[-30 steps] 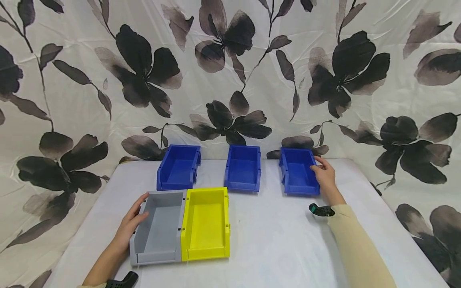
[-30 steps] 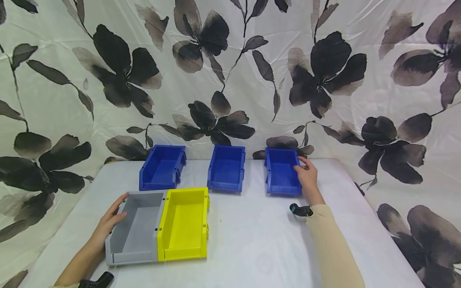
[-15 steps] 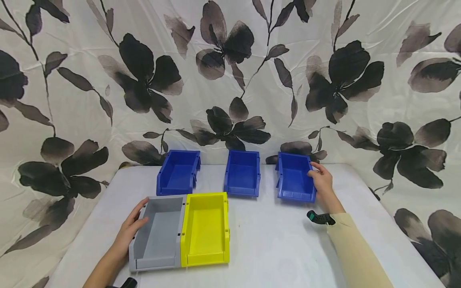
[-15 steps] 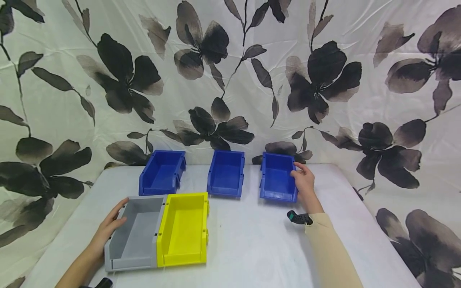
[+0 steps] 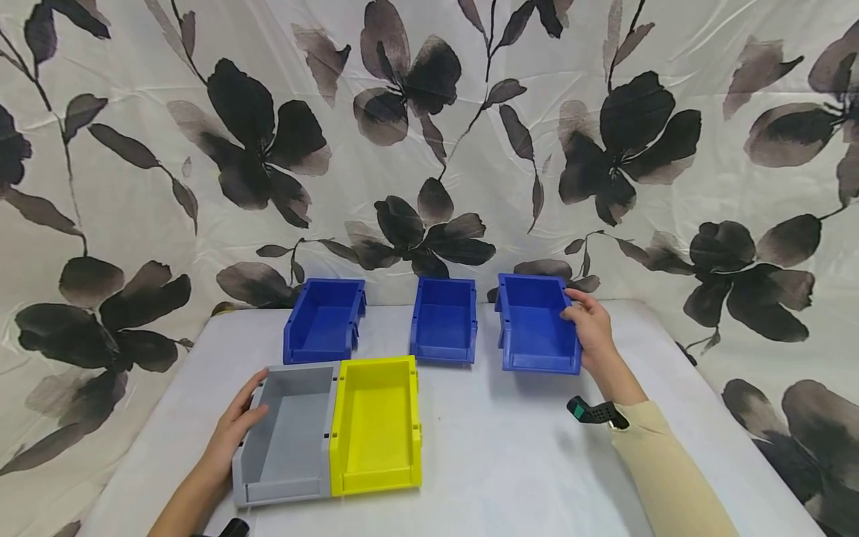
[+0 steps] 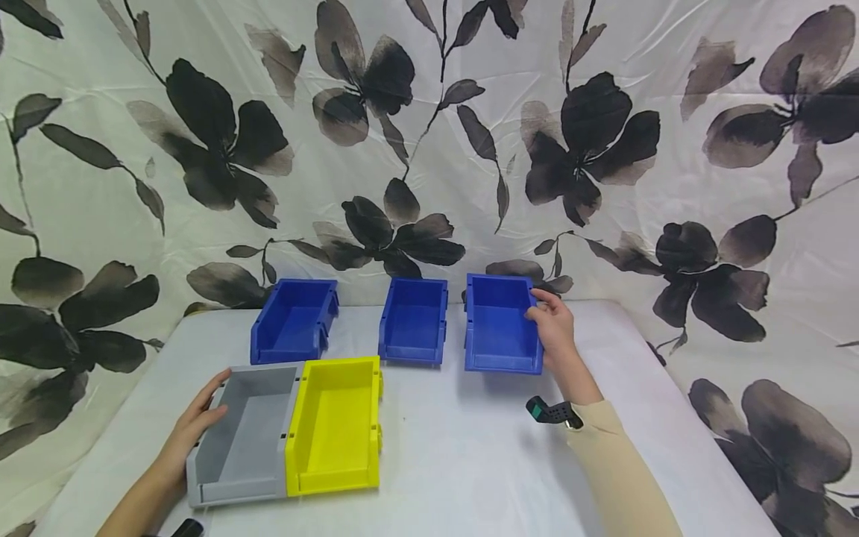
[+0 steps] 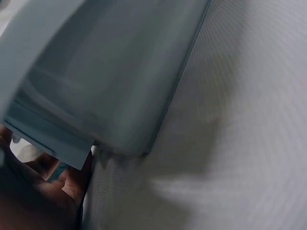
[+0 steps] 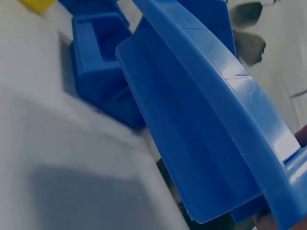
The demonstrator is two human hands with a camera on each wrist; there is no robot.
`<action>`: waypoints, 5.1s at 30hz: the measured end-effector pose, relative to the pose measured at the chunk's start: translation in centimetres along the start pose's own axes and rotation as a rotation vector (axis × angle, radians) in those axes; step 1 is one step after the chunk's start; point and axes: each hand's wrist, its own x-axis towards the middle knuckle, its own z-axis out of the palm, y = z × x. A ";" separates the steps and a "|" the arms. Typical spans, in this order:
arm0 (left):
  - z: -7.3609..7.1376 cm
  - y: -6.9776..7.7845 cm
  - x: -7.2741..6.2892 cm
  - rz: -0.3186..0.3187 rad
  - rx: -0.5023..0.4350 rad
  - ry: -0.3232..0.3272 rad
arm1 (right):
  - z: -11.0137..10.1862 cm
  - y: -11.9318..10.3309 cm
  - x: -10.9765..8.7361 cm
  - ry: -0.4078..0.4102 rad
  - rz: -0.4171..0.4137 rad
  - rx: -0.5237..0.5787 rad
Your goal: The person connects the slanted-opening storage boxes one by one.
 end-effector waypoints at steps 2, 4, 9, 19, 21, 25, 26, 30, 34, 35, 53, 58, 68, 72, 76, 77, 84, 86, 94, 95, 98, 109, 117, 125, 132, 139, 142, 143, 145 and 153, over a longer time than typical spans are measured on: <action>-0.1 0.0 0.0 -0.016 -0.002 0.000 | 0.3 -0.5 -0.7 -0.027 0.000 0.026; 0.0 -0.1 -0.1 -0.019 -0.005 -0.003 | 0.6 -0.9 -1.4 -0.057 -0.008 0.043; 0.0 -0.2 0.0 -0.019 -0.009 -0.004 | 1.6 -1.9 -3.2 -0.113 -0.052 0.042; -0.3 -0.3 0.2 -0.047 -0.018 -0.024 | 3.8 -2.1 -6.4 -0.203 -0.077 0.051; -0.3 -0.3 0.2 -0.047 -0.017 -0.032 | 4.2 -1.9 -7.0 -0.212 -0.072 0.054; -0.3 -0.2 0.3 -0.046 -0.012 -0.045 | 5.2 -1.3 -8.4 -0.201 -0.056 0.070; -0.3 -0.2 0.3 -0.047 -0.009 -0.046 | 5.4 -1.1 -8.7 -0.197 -0.050 0.072; -0.3 -0.1 0.5 -0.046 0.000 -0.048 | 6.3 -0.4 -10.3 -0.192 -0.027 0.073; -0.3 -0.1 0.6 -0.037 0.013 -0.047 | 7.0 0.4 -11.4 -0.177 -0.039 0.080; -0.3 -0.1 0.7 -0.034 0.012 -0.048 | 7.1 0.6 -11.5 -0.176 -0.045 0.079; -0.1 -0.2 0.3 -0.016 0.020 -0.025 | 8.4 2.8 -12.9 -0.178 -0.034 0.076; -0.1 -0.1 0.3 0.002 0.022 -0.029 | 8.5 3.1 -13.2 -0.170 -0.031 0.074; -0.1 -0.1 0.3 -0.013 0.016 -0.034 | 8.2 3.5 -13.6 -0.168 -0.047 0.082; -0.1 -0.1 0.3 -0.012 0.018 -0.030 | 8.2 3.6 -13.7 -0.158 -0.053 0.086; -0.1 -0.2 0.3 -0.009 0.021 -0.029 | 8.1 3.9 -13.8 -0.148 -0.055 0.087; -0.1 -0.2 0.3 -0.012 0.024 -0.030 | 8.1 4.0 -13.9 -0.148 -0.051 0.089; -0.2 -0.3 0.3 -0.010 0.021 -0.025 | 8.2 4.1 -13.5 -0.163 -0.049 0.110; -0.1 -0.3 0.3 -0.004 0.014 -0.027 | 8.2 4.1 -13.3 -0.165 -0.056 0.106; -0.1 -0.3 0.2 0.006 0.004 -0.026 | 8.3 4.2 -13.3 -0.152 -0.039 0.104; -0.1 -0.3 0.2 0.008 0.008 -0.024 | 8.4 4.2 -13.3 -0.147 -0.043 0.103; -0.1 -0.3 0.2 0.014 0.014 -0.020 | 8.6 4.2 -13.4 -0.133 -0.060 0.093; -0.3 -0.3 0.3 0.002 0.028 -0.019 | 8.9 4.3 -13.3 -0.132 -0.069 0.054; -0.2 -0.2 0.2 -0.011 0.025 -0.021 | 8.5 4.4 -13.4 -0.156 -0.039 0.057; -0.2 -0.3 0.2 0.009 0.024 -0.024 | 7.4 3.9 -13.2 -0.221 -0.122 -0.026; -0.3 -0.3 0.2 0.021 0.032 -0.020 | 6.7 2.9 -12.6 -0.246 -0.466 -0.289; -0.1 -0.3 0.0 0.030 0.020 -0.021 | 7.5 1.2 -13.3 -0.340 -0.741 -0.558; -0.1 -0.3 0.0 0.027 0.021 -0.020 | 8.1 0.7 -14.0 -0.376 -0.757 -0.676; -0.1 -0.2 -0.1 0.025 0.020 -0.021 | 8.3 0.6 -14.2 -0.393 -0.760 -0.717; -0.1 -0.2 -0.1 0.026 0.017 -0.020 | 8.8 0.4 -14.6 -0.432 -0.759 -0.804; -0.2 -0.3 0.0 0.030 0.008 -0.019 | 10.1 0.5 -15.6 -0.599 -0.754 -1.077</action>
